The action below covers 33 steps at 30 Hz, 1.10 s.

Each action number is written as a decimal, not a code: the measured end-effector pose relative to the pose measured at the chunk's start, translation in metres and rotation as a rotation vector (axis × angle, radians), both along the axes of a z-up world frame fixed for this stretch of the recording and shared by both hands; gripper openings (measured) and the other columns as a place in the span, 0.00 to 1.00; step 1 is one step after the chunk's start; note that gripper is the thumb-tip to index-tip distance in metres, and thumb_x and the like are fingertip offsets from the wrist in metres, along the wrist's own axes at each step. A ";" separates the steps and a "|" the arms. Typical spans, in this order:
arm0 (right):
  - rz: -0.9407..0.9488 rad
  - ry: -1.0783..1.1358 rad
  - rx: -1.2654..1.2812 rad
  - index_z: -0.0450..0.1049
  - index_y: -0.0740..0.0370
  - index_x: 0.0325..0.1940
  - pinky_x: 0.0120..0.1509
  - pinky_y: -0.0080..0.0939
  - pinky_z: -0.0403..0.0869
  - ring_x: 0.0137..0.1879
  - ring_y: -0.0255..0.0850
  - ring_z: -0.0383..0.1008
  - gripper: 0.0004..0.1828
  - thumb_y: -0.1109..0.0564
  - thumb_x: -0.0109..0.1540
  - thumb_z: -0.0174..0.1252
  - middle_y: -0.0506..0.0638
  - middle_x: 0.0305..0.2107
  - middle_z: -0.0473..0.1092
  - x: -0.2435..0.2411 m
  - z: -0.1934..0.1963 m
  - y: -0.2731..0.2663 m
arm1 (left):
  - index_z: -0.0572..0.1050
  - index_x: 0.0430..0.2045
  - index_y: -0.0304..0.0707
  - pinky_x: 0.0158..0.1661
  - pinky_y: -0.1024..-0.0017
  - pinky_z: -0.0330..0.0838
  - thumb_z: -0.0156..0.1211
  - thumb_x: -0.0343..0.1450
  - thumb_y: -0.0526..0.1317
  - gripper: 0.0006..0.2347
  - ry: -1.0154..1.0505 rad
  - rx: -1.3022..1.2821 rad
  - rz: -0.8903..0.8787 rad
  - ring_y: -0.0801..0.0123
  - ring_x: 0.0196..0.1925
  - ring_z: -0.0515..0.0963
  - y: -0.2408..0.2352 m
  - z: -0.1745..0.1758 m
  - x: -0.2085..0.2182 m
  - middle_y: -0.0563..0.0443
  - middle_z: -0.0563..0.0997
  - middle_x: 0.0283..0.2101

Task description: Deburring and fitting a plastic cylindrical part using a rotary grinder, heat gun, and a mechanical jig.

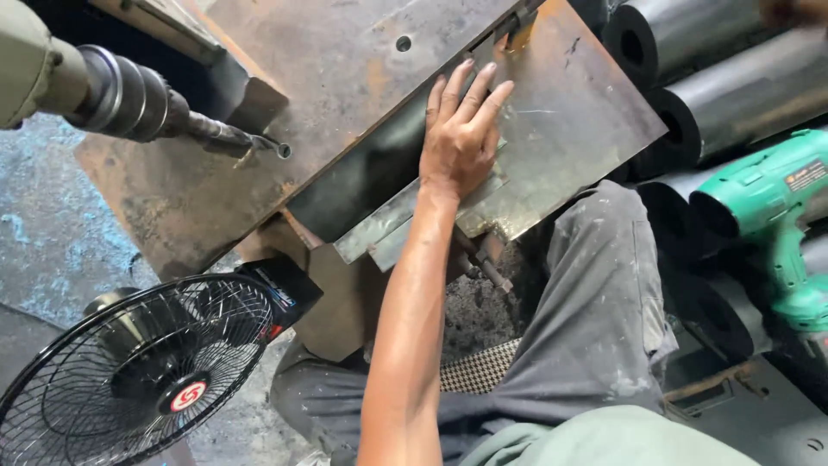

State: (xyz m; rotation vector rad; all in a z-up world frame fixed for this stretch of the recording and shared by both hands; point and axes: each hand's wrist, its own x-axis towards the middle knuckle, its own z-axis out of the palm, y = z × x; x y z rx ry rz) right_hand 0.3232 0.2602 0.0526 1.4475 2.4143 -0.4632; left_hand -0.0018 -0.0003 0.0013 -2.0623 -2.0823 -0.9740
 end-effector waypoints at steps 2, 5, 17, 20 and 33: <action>0.014 0.061 0.054 0.81 0.62 0.36 0.41 0.53 0.75 0.33 0.55 0.80 0.28 0.40 0.75 0.49 0.59 0.20 0.76 -0.038 -0.020 -0.033 | 0.77 0.58 0.50 0.74 0.50 0.54 0.57 0.69 0.32 0.20 -0.017 0.011 0.002 0.54 0.74 0.64 0.002 0.001 0.001 0.51 0.72 0.68; 0.027 0.132 0.102 0.81 0.61 0.34 0.42 0.54 0.74 0.32 0.55 0.80 0.28 0.40 0.75 0.50 0.58 0.18 0.76 0.030 -0.035 -0.071 | 0.77 0.56 0.50 0.74 0.50 0.53 0.57 0.70 0.33 0.19 0.000 -0.025 0.022 0.55 0.74 0.64 0.000 0.000 0.001 0.51 0.72 0.67; -0.098 0.588 0.170 0.73 0.67 0.38 0.39 0.61 0.68 0.40 0.69 0.72 0.22 0.48 0.79 0.52 0.68 0.32 0.71 0.010 -0.100 -0.146 | 0.78 0.57 0.53 0.75 0.52 0.52 0.59 0.72 0.35 0.18 -0.005 -0.036 0.038 0.56 0.74 0.64 -0.001 0.003 0.002 0.54 0.73 0.67; -0.114 0.599 0.147 0.73 0.66 0.41 0.39 0.61 0.68 0.39 0.68 0.72 0.19 0.49 0.78 0.52 0.68 0.31 0.70 0.008 -0.101 -0.146 | 0.78 0.57 0.53 0.75 0.52 0.52 0.58 0.73 0.34 0.17 0.002 -0.024 0.043 0.57 0.75 0.64 0.000 0.003 0.002 0.54 0.73 0.68; -0.017 0.407 0.120 0.71 0.68 0.42 0.42 0.63 0.72 0.40 0.70 0.74 0.21 0.48 0.79 0.48 0.70 0.33 0.73 0.001 -0.126 -0.113 | 0.77 0.57 0.52 0.75 0.52 0.53 0.58 0.71 0.34 0.18 -0.006 -0.031 0.036 0.56 0.75 0.63 -0.001 -0.001 0.004 0.53 0.72 0.68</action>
